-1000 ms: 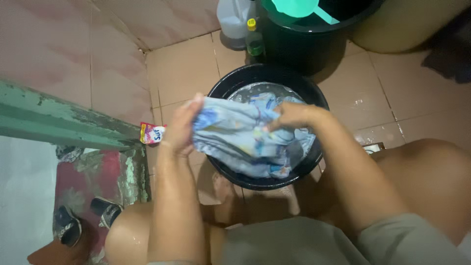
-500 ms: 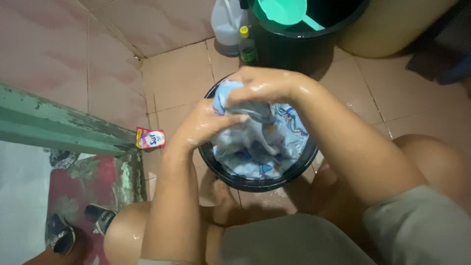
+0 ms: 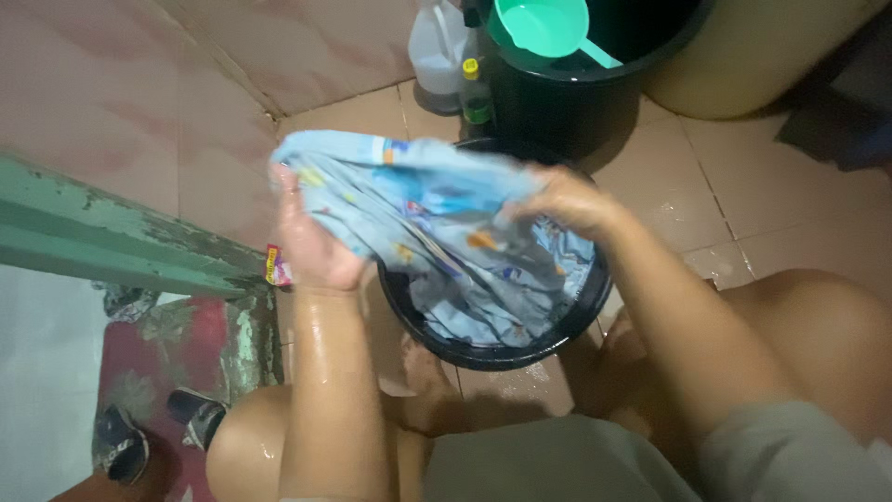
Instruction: The person washes clothes by hand in a black basin filled with soapy water. They scrub and rinse a patterned cloth and a white cloth, then wring them out and place them in a green bucket.
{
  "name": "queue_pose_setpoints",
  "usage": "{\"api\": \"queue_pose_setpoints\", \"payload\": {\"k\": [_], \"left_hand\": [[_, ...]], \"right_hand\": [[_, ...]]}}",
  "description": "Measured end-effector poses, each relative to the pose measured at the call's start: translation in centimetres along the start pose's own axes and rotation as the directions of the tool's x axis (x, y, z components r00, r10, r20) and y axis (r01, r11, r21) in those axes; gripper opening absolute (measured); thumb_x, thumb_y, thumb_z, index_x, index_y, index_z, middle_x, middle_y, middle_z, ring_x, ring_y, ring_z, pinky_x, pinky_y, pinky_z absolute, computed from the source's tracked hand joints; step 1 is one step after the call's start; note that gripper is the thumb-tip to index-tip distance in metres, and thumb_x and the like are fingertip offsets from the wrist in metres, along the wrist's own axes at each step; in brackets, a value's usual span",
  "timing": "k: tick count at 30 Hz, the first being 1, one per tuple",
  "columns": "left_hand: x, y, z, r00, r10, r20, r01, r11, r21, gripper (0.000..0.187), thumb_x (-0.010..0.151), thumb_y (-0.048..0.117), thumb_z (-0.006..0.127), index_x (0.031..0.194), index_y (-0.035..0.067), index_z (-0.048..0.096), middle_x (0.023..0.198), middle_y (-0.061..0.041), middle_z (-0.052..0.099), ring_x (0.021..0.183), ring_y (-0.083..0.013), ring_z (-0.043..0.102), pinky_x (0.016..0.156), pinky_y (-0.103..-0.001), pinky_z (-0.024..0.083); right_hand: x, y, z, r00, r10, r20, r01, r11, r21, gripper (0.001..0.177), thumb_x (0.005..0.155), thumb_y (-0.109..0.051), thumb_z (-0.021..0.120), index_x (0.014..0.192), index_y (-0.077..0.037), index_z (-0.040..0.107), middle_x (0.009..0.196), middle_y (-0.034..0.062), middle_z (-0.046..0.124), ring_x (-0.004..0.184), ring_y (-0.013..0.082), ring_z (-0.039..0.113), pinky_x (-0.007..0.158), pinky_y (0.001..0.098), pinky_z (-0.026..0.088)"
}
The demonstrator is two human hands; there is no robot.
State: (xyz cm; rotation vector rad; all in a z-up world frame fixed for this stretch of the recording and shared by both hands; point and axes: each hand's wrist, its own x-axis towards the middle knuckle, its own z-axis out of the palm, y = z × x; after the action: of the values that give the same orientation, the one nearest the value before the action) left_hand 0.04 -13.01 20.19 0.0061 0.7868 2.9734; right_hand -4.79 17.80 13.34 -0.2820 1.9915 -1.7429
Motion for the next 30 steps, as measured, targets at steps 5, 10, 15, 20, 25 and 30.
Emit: {"api": "queue_pose_setpoints", "payload": {"k": [5, 10, 15, 20, 25, 30], "left_hand": [[1.6, -10.0, -3.0, 0.878, -0.312, -0.362, 0.345, 0.938, 0.029, 0.069, 0.093, 0.064, 0.039, 0.127, 0.008, 0.063, 0.119, -0.011, 0.072, 0.109, -0.0285, 0.068, 0.094, -0.049, 0.055], [3.0, -17.6, -9.3, 0.928, -0.310, -0.207, 0.306, 0.951, -0.056, 0.051, 0.101, 0.055, 0.046, 0.118, 0.010, 0.063, 0.106, -0.008, 0.068, 0.096, -0.0239, 0.065, 0.081, -0.041, 0.055], [1.6, -22.0, -12.8, 0.851, -0.223, -0.476, 0.355, 0.912, 0.207, 0.037, 0.104, 0.044, 0.057, 0.110, 0.008, 0.065, 0.094, -0.007, 0.063, 0.083, -0.0229, 0.062, 0.064, -0.039, 0.052], [0.7, -20.0, -11.2, 0.956, -0.270, -0.117, 0.260, 0.961, -0.094, 0.038, 0.114, 0.046, 0.052, 0.115, 0.009, 0.063, 0.102, -0.007, 0.065, 0.095, -0.0213, 0.065, 0.083, -0.038, 0.057], [-0.4, -13.7, -1.2, 0.857, -0.341, -0.386, 0.494, 0.759, 0.424, 0.039, 0.104, 0.039, 0.062, 0.125, 0.006, 0.063, 0.109, -0.009, 0.066, 0.097, -0.0206, 0.066, 0.083, -0.037, 0.057], [-0.3, -8.1, 1.3, 0.950, -0.284, -0.127, 0.311, 0.890, 0.334, 0.040, 0.105, 0.022, 0.068, 0.131, -0.008, 0.064, 0.123, -0.020, 0.070, 0.107, -0.0269, 0.067, 0.087, -0.037, 0.054]], "right_hand": [[-0.3, -3.2, 4.5, 0.904, -0.245, -0.351, 0.390, 0.809, 0.440, 0.035, 0.086, -0.023, 0.079, 0.117, -0.007, 0.074, 0.108, 0.0080, 0.076, 0.096, 0.0167, 0.071, 0.090, 0.0330, 0.058], [3.4, 4.3, 10.3, 0.644, -0.663, -0.383, 0.541, 0.748, -0.385, 0.030, 0.091, -0.025, 0.077, 0.111, -0.002, 0.076, 0.105, 0.0134, 0.078, 0.096, 0.0233, 0.075, 0.092, 0.0379, 0.058], [4.4, 7.4, 8.6, 0.764, -0.446, -0.466, 0.410, 0.894, -0.183, 0.031, 0.086, -0.024, 0.078, 0.103, 0.002, 0.076, 0.099, 0.0218, 0.074, 0.092, 0.0312, 0.071, 0.086, 0.0487, 0.053], [3.1, 7.0, 9.3, 0.772, -0.501, -0.391, 0.344, 0.847, -0.405, 0.039, 0.075, -0.029, 0.078, 0.106, -0.004, 0.075, 0.103, 0.0187, 0.076, 0.100, 0.0334, 0.072, 0.091, 0.0478, 0.054], [5.1, 5.2, 1.1, 0.910, 0.291, -0.295, -0.340, 0.931, -0.132, 0.057, 0.100, -0.056, 0.064, 0.100, 0.000, 0.075, 0.104, 0.0253, 0.072, 0.104, 0.0406, 0.074, 0.090, 0.0558, 0.057], [3.2, 3.9, -1.7, 0.941, 0.156, -0.300, -0.161, 0.987, 0.007, 0.064, 0.093, -0.060, 0.062, 0.130, -0.008, 0.067, 0.119, 0.0081, 0.070, 0.110, 0.0203, 0.065, 0.097, 0.0368, 0.050]]}}
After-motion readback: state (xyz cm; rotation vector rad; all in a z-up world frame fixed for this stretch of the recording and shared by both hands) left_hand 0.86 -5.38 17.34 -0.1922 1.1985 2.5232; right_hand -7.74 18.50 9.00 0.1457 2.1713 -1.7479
